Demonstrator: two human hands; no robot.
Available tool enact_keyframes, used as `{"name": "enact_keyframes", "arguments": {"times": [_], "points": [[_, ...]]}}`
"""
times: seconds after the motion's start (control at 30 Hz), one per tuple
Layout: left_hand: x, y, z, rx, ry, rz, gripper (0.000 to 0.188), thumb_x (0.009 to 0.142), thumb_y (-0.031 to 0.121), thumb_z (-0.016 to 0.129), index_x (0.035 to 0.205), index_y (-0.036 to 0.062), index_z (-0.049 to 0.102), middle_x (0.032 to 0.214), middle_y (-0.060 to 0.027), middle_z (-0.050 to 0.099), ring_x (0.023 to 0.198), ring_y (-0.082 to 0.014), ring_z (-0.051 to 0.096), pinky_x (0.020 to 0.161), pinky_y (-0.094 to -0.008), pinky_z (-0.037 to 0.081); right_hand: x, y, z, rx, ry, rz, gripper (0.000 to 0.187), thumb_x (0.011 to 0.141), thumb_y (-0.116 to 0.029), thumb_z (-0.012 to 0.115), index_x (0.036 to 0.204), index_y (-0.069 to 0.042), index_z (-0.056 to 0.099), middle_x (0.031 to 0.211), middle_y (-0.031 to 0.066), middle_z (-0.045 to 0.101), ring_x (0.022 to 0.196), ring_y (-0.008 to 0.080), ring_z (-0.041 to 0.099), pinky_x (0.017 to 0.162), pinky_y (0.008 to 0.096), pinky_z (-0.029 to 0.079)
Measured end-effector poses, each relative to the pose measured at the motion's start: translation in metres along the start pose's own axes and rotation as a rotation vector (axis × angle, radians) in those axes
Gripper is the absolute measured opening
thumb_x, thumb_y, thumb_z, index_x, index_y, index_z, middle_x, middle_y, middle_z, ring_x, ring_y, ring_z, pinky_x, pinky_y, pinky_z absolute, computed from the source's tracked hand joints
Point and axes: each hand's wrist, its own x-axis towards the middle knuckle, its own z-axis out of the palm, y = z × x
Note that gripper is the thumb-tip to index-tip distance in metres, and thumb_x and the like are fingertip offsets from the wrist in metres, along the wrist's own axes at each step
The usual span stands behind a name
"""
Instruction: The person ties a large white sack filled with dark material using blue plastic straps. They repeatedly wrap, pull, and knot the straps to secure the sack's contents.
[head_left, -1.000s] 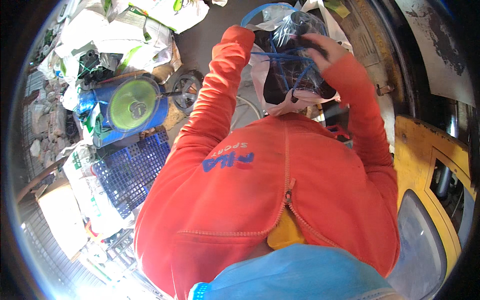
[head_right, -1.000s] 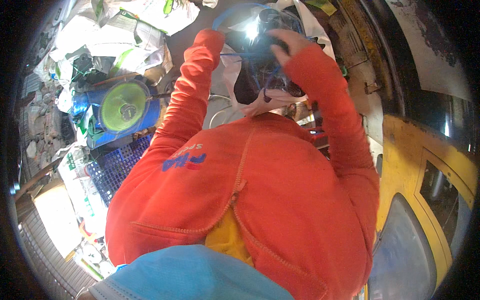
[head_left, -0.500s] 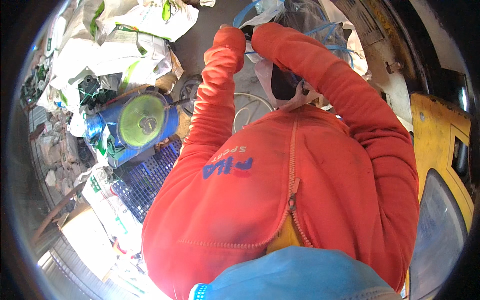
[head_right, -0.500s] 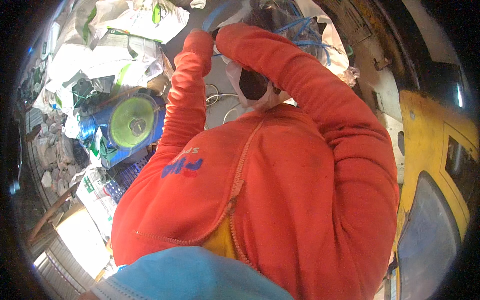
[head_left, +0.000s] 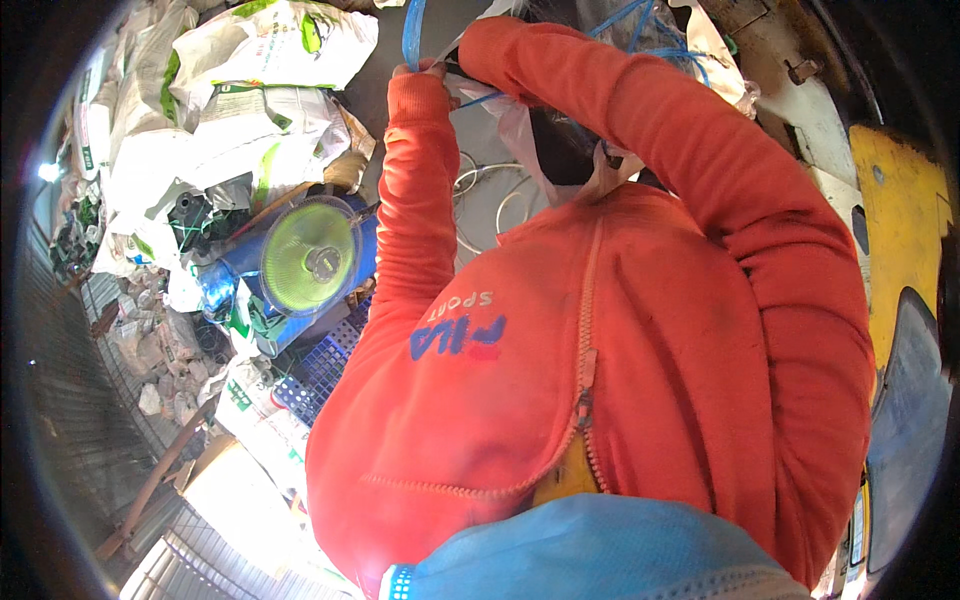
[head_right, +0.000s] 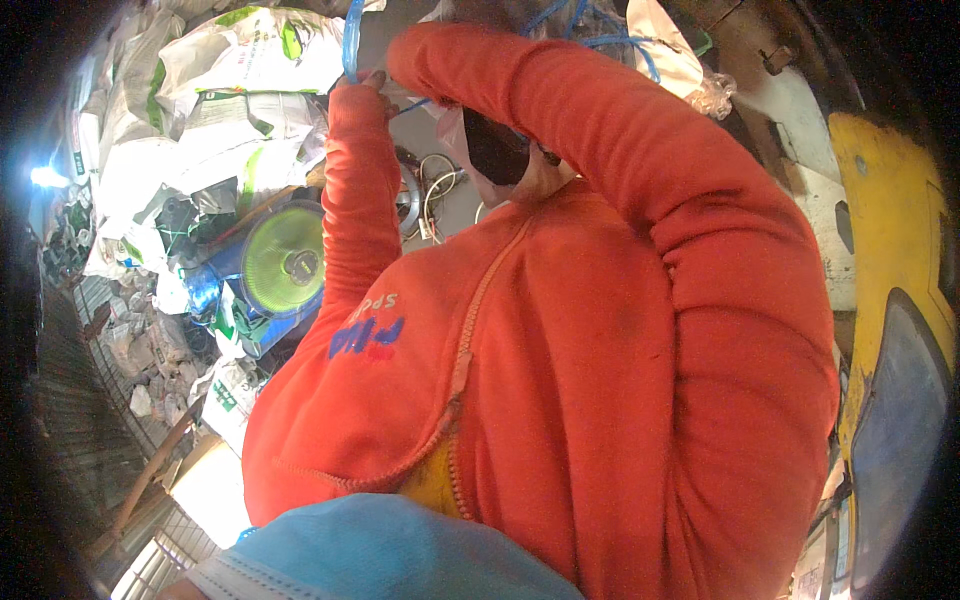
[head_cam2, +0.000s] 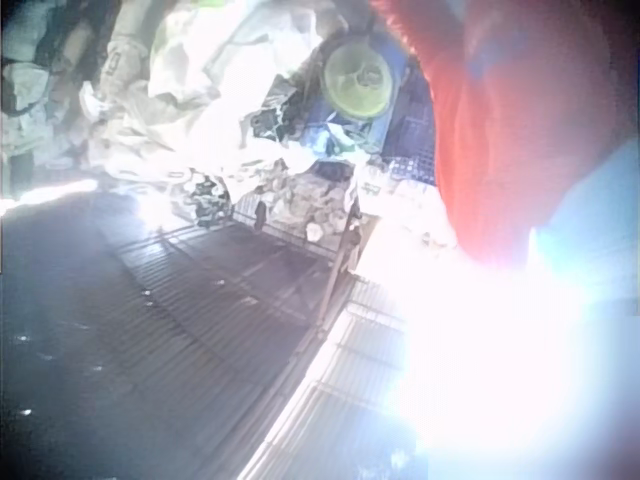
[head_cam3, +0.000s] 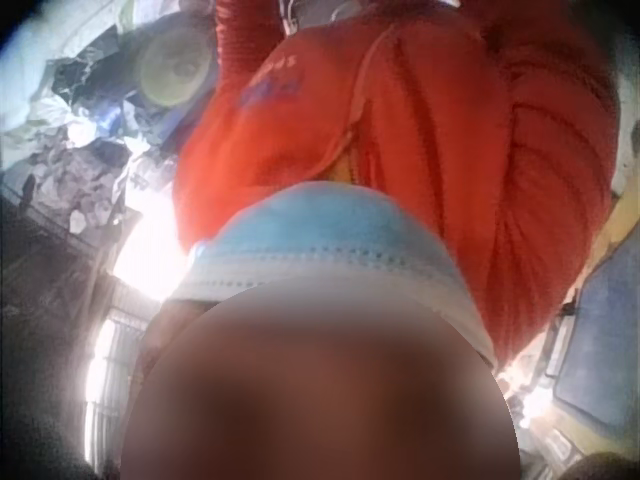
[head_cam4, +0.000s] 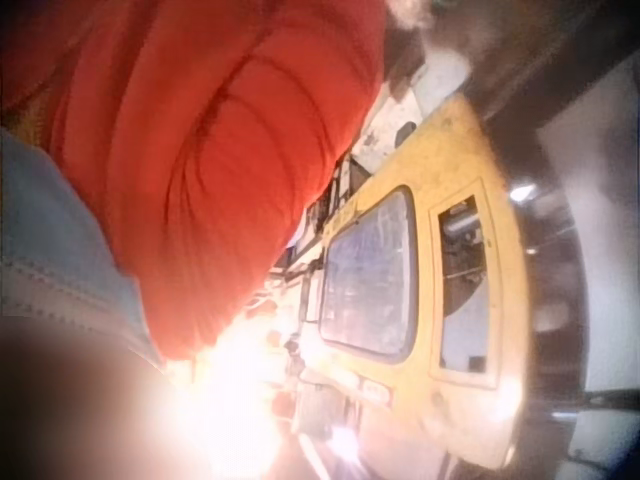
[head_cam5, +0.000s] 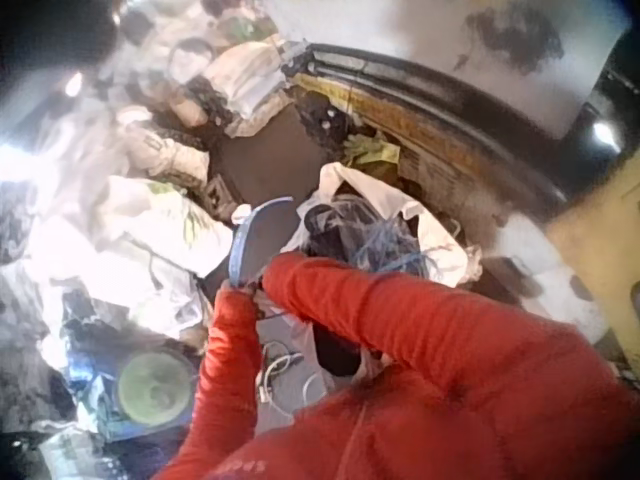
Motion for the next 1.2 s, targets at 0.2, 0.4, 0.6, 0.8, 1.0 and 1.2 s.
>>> {"name": "enact_keyframes", "arguments": {"times": [0.2, 0.4, 0.6, 0.8, 1.0, 1.2], "points": [[0.003, -0.010, -0.009, -0.073, -0.056, 0.054, 0.029, 0.074, 0.012, 0.057, 0.096, -0.0014, 0.042, 0.063, -0.0094, 0.050, 0.044, -0.0174, 0.049, 0.036, -0.0292, 0.041, 0.005, -0.010, 0.002, -0.001, 0.002, -0.015, 0.025, 0.068, -0.019, 0.056, 0.090, -0.010, 0.063, 0.091, 0.0139, 0.060, 0.085, 0.0291, 0.058, 0.072, 0.0373, 0.045], [0.011, -0.028, -0.012, -0.079, -0.029, 0.061, 0.027, 0.073, 0.011, 0.058, 0.094, 0.0007, 0.043, 0.069, -0.0106, 0.052, 0.048, -0.0200, 0.053, 0.039, -0.0307, 0.045, 0.007, -0.016, 0.006, -0.030, 0.003, -0.025, 0.025, 0.067, -0.020, 0.057, 0.089, -0.009, 0.064, 0.090, 0.0134, 0.061, 0.084, 0.0285, 0.058, 0.072, 0.0370, 0.046], [0.011, -0.031, -0.011, -0.146, -0.119, 0.074, 0.022, 0.072, 0.008, 0.055, 0.088, 0.0045, 0.040, 0.061, -0.0088, 0.047, 0.043, -0.0193, 0.049, 0.035, -0.0319, 0.045, 0.004, -0.028, 0.005, 0.033, -0.004, -0.009, 0.024, 0.070, -0.021, 0.055, 0.090, -0.009, 0.064, 0.088, 0.0134, 0.061, 0.083, 0.0279, 0.059, 0.072, 0.0372, 0.046], [0.005, -0.024, -0.011, -0.133, -0.101, 0.070, 0.021, 0.073, 0.009, 0.054, 0.089, 0.0040, 0.042, 0.061, -0.0081, 0.047, 0.042, -0.0181, 0.048, 0.033, -0.0294, 0.043, 0.015, -0.020, 0.016, 0.079, -0.040, -0.069, 0.027, 0.070, -0.027, 0.055, 0.089, -0.010, 0.064, 0.086, 0.0136, 0.061, 0.081, 0.0275, 0.059, 0.070, 0.0371, 0.045], [0.004, -0.024, -0.012, -0.112, -0.106, 0.038, 0.022, 0.074, 0.010, 0.054, 0.090, 0.0032, 0.042, 0.060, -0.0083, 0.047, 0.040, -0.0179, 0.047, 0.033, -0.0290, 0.042, 0.036, -0.012, 0.029, 0.145, -0.068, -0.145, 0.032, 0.071, -0.035, 0.050, 0.088, -0.011, 0.063, 0.085, 0.0141, 0.061, 0.080, 0.0282, 0.058, 0.069, 0.0371, 0.045], [0.007, -0.026, -0.012, -0.167, -0.099, 0.072, 0.018, 0.077, 0.014, 0.054, 0.088, 0.0024, 0.047, 0.057, -0.0074, 0.047, 0.038, -0.0159, 0.042, 0.034, -0.0275, 0.037, -0.060, -0.007, -0.029, 0.111, 0.158, -0.045, 0.029, 0.073, -0.028, 0.050, 0.091, -0.009, 0.061, 0.082, 0.0137, 0.061, 0.074, 0.0283, 0.058, 0.063, 0.0379, 0.045]]}}
